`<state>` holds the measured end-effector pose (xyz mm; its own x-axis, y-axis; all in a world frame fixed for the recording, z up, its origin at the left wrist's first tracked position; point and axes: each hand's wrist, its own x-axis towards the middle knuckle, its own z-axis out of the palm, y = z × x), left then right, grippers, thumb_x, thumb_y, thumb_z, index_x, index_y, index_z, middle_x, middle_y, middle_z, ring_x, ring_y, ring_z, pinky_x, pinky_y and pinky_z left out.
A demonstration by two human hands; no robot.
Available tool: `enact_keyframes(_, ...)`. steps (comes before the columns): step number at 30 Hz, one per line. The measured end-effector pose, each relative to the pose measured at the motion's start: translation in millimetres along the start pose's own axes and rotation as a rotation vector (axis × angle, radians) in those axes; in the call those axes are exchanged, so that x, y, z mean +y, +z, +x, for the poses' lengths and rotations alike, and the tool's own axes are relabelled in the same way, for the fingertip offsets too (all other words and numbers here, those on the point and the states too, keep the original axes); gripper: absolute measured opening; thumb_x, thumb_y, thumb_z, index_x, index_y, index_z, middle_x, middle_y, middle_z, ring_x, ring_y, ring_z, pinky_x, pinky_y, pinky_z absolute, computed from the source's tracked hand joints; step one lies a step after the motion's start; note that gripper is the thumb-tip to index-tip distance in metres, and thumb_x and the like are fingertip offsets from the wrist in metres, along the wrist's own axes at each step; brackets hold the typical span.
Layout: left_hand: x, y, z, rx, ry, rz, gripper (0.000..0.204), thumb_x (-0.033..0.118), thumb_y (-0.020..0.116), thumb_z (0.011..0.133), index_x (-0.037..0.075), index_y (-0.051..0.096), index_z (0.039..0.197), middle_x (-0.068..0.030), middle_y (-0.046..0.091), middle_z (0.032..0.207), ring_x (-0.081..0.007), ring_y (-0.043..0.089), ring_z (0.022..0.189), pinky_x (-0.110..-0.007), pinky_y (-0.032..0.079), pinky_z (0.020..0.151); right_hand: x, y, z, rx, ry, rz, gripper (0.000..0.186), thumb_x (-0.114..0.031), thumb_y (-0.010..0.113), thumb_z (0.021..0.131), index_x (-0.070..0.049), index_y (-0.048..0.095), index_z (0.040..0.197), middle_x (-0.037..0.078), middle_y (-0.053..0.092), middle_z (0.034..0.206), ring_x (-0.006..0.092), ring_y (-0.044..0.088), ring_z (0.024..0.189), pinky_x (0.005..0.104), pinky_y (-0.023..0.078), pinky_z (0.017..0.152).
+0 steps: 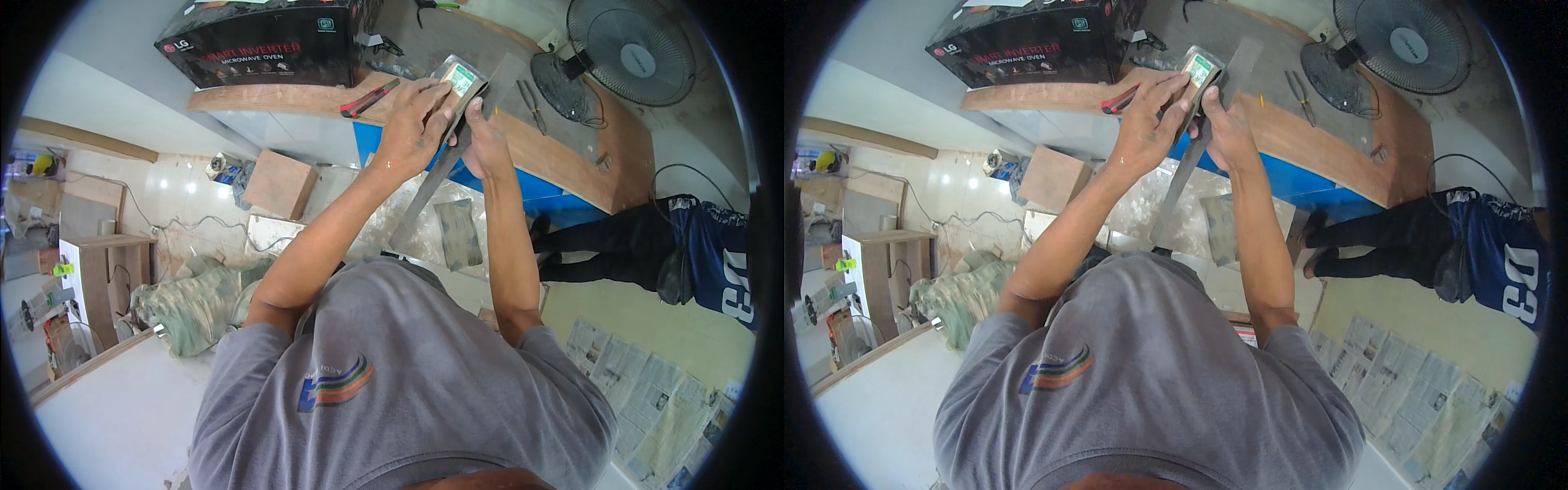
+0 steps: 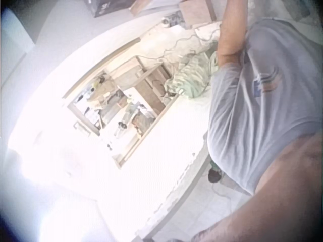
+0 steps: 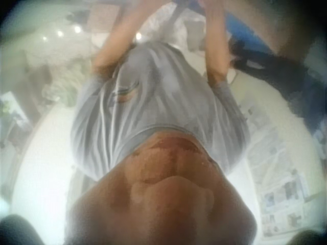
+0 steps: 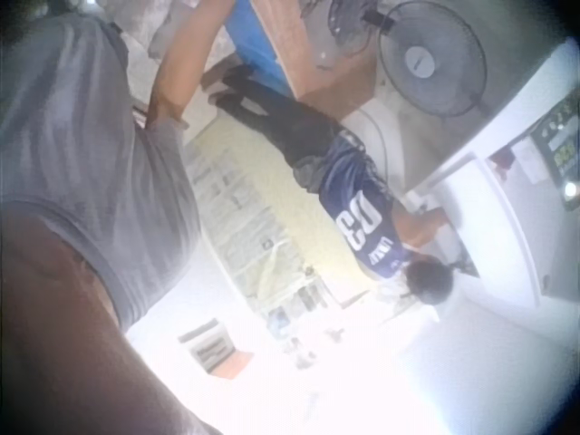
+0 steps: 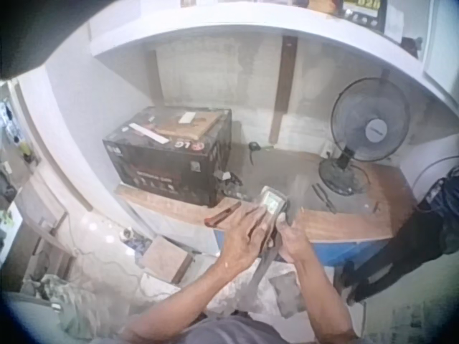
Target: The person cuts a strip of white edge banding, applies it to the edge of a white cabinet, and then uses a sanding block to smooth the applied banding. The person repeats this process on multiple cabinet edges.
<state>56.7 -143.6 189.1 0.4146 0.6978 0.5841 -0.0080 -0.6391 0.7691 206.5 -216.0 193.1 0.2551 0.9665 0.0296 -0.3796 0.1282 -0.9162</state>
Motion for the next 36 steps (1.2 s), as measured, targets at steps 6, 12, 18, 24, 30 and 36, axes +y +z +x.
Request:
enact_keyframes(6, 2.6, 1.5, 0.6, -0.033, -0.037, -0.038, 0.041, 0.01, 0.075, 0.093, 0.002, 0.066, 0.133, -0.0182, 0.067, 0.133, -0.0313, 0.066, 0.118, -0.038, 0.052, 0.102, 9.0, 3.5, -5.0, 0.008, 0.0, 0.15, 0.056, -0.051, 0.06, 0.105, -0.007, 0.056, 0.14, 0.003, 0.065, 0.121, 0.0158, 0.062, 0.106, 0.0341, 0.053, 0.085)
enact_keyframes(12, 5.8, 1.5, 3.6, -0.03, 0.025, -0.024, 0.039, 0.01, 0.075, 0.093, 0.002, 0.068, 0.13, -0.0192, 0.067, 0.136, -0.0318, 0.064, 0.126, -0.039, 0.05, 0.106, 6.3, -4.8, -4.3, -0.042, 0.009, 0.189, 0.062, -0.051, 0.057, 0.106, -0.006, 0.051, 0.148, 0.009, 0.061, 0.139, 0.0241, 0.059, 0.128, 0.0429, 0.05, 0.109)
enact_keyframes(18, 8.2, 2.6, 4.4, -0.025, 0.069, 0.038, 0.037, 0.009, 0.076, 0.093, 0.001, 0.07, 0.128, -0.0181, 0.067, 0.135, -0.033, 0.063, 0.125, -0.04, 0.049, 0.107, 5.0, -12.6, -5.3, -0.029, 0.015, 0.158, 0.061, -0.053, 0.055, 0.107, -0.006, 0.054, 0.146, 0.008, 0.064, 0.133, 0.0214, 0.061, 0.12, 0.0405, 0.052, 0.102)
enact_keyframes(24, 7.8, 2.3, 2.6, -0.007, 0.115, 0.049, 0.036, 0.008, 0.076, 0.092, 0.001, 0.071, 0.128, -0.0181, 0.068, 0.133, -0.0331, 0.063, 0.122, -0.04, 0.048, 0.106, 2.9, -6.7, -4.1, -0.024, 0.031, 0.203, 0.055, -0.05, 0.054, 0.109, -0.006, 0.057, 0.141, 0.007, 0.065, 0.13, 0.0195, 0.062, 0.116, 0.0389, 0.053, 0.099)
enact_keyframes(30, -0.2, 4.9, 6.4, 0.055, 0.137, 0.072, 0.036, 0.007, 0.076, 0.092, 0.002, 0.072, 0.127, -0.018, 0.067, 0.133, -0.0332, 0.063, 0.122, -0.04, 0.049, 0.105, 4.8, 11.3, -8.5, 0.189, -0.12, 0.051, 0.043, -0.044, 0.056, 0.11, -0.005, 0.065, 0.128, 0.005, 0.07, 0.111, 0.0135, 0.065, 0.094, 0.0311, 0.054, 0.078)
enact_keyframes(36, -4.5, 9.4, 7.1, 0.083, 0.117, 0.058, 0.035, 0.005, 0.076, 0.091, 0.005, 0.073, 0.126, -0.0161, 0.066, 0.133, -0.0329, 0.063, 0.119, -0.04, 0.05, 0.102, 2.0, 11.6, -13.0, 0.168, -0.056, 0.118, 0.04, -0.042, 0.061, 0.108, -0.004, 0.067, 0.119, 0.004, 0.069, 0.098, 0.0129, 0.064, 0.08, 0.0285, 0.052, 0.064)
